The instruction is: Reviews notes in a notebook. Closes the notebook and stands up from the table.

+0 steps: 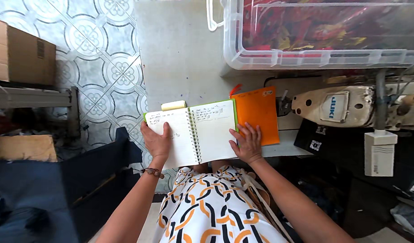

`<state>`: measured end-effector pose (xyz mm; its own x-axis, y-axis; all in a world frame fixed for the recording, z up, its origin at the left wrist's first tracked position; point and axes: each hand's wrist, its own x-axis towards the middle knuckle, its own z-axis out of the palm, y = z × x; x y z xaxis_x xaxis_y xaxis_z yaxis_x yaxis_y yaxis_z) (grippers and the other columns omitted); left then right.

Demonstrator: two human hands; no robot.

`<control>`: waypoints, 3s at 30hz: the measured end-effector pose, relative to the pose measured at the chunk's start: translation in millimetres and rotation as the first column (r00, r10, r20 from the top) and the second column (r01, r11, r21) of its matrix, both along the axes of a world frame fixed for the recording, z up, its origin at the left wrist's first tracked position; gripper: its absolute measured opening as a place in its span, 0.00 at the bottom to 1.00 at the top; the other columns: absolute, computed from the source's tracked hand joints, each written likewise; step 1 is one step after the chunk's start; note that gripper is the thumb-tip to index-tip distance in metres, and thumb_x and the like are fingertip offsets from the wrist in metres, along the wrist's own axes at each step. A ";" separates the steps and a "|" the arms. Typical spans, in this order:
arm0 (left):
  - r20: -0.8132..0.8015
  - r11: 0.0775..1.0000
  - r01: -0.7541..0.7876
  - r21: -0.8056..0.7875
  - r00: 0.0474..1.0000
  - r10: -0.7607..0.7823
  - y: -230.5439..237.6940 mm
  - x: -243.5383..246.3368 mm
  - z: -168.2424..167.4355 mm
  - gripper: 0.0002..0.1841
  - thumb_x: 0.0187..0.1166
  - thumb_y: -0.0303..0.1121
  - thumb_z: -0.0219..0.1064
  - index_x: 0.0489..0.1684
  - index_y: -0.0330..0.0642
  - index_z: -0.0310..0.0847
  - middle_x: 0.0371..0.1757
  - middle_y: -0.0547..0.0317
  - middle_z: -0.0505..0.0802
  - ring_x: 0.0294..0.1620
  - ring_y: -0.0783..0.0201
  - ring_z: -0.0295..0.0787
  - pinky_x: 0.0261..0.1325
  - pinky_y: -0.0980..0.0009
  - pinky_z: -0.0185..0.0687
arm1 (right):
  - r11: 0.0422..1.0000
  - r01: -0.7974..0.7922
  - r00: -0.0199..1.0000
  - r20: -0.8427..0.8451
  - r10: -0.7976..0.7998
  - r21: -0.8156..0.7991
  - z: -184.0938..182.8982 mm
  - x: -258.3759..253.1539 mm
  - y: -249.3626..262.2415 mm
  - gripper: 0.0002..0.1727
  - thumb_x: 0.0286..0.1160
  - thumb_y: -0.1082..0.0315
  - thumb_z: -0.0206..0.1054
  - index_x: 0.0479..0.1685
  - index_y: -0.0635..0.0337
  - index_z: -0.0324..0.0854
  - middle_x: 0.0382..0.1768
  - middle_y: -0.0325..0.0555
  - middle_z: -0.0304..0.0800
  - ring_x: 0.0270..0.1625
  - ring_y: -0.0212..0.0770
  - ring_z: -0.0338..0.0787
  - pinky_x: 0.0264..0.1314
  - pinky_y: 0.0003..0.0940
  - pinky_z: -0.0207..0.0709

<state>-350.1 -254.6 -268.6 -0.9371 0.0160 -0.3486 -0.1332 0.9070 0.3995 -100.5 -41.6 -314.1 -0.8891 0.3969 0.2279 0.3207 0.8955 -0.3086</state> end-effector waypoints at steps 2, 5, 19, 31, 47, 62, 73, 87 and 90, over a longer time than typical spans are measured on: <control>-0.003 1.000 0.000 0.001 1.000 0.000 0.3 0.0 -0.1 0.44 0.80 0.57 0.66 0.87 0.35 0.52 0.78 0.30 0.76 0.74 0.33 0.79 0.71 0.34 0.72 | 1.000 -0.002 1.000 -0.002 0.002 0.003 -0.1 -0.2 0.4 0.22 0.86 0.44 0.52 0.69 0.35 0.83 0.72 0.44 0.82 0.86 0.55 0.68 0.89 0.65 0.41; -0.002 1.000 -0.001 -0.002 1.000 0.001 0.6 0.2 0.4 0.44 0.80 0.57 0.65 0.87 0.36 0.52 0.78 0.30 0.76 0.74 0.33 0.79 0.71 0.34 0.72 | 1.000 0.001 1.000 -0.003 -0.001 0.003 0.0 -0.4 0.1 0.21 0.86 0.44 0.52 0.68 0.35 0.82 0.72 0.44 0.82 0.85 0.54 0.69 0.89 0.65 0.41; 0.009 1.000 -0.001 0.002 1.000 0.001 0.6 0.7 2.3 0.45 0.80 0.57 0.65 0.89 0.35 0.50 0.79 0.30 0.75 0.75 0.33 0.78 0.72 0.34 0.72 | 1.000 -0.003 1.000 -0.012 0.003 -0.003 0.2 -0.3 0.5 0.22 0.86 0.43 0.51 0.68 0.35 0.83 0.73 0.45 0.83 0.85 0.55 0.69 0.89 0.66 0.41; -0.008 1.000 -0.001 0.001 1.000 0.001 0.1 0.4 0.2 0.45 0.79 0.58 0.65 0.88 0.35 0.51 0.80 0.30 0.75 0.75 0.33 0.78 0.72 0.34 0.71 | 1.000 0.000 1.000 -0.006 0.000 -0.003 0.9 -1.2 0.1 0.22 0.86 0.44 0.52 0.67 0.37 0.84 0.72 0.46 0.83 0.85 0.56 0.70 0.89 0.66 0.42; -0.010 1.000 0.003 0.016 1.000 -0.003 -0.5 0.5 0.2 0.45 0.80 0.57 0.65 0.89 0.36 0.51 0.80 0.30 0.74 0.75 0.33 0.77 0.71 0.34 0.72 | 1.000 -0.003 1.000 -0.001 0.003 -0.005 1.4 -1.1 0.3 0.22 0.86 0.44 0.52 0.68 0.36 0.83 0.72 0.45 0.83 0.85 0.55 0.69 0.89 0.66 0.41; -0.011 1.000 -0.004 0.007 1.000 0.005 -0.5 0.5 -1.6 0.45 0.79 0.57 0.66 0.88 0.35 0.51 0.79 0.31 0.75 0.74 0.34 0.79 0.71 0.35 0.72 | 1.000 -0.003 1.000 -0.002 0.003 0.003 1.4 -1.3 0.7 0.22 0.85 0.44 0.53 0.68 0.36 0.83 0.72 0.45 0.83 0.85 0.56 0.69 0.89 0.66 0.41; -0.007 1.000 -0.003 -0.004 1.000 0.003 -0.3 1.1 -0.7 0.44 0.80 0.58 0.64 0.88 0.37 0.52 0.79 0.31 0.76 0.74 0.34 0.79 0.70 0.34 0.72 | 1.000 -0.004 1.000 -0.005 0.004 0.001 0.1 -0.4 0.4 0.22 0.86 0.44 0.53 0.68 0.36 0.83 0.72 0.47 0.83 0.84 0.57 0.70 0.88 0.67 0.43; 0.001 1.000 -0.002 0.005 1.000 0.002 -0.3 1.8 1.4 0.45 0.79 0.60 0.64 0.87 0.36 0.52 0.77 0.30 0.77 0.72 0.33 0.80 0.68 0.33 0.74 | 1.000 -0.007 1.000 -0.005 0.007 -0.003 2.1 -0.8 0.5 0.22 0.86 0.44 0.52 0.68 0.37 0.84 0.71 0.48 0.84 0.84 0.57 0.70 0.88 0.67 0.42; -0.001 1.000 0.004 0.001 1.000 -0.004 -1.0 1.7 0.7 0.46 0.79 0.61 0.63 0.88 0.37 0.52 0.78 0.30 0.76 0.72 0.33 0.80 0.67 0.33 0.74 | 1.000 -0.011 1.000 -0.004 0.011 -0.008 2.0 -0.9 0.2 0.22 0.86 0.45 0.52 0.68 0.38 0.84 0.71 0.48 0.83 0.84 0.58 0.70 0.88 0.67 0.42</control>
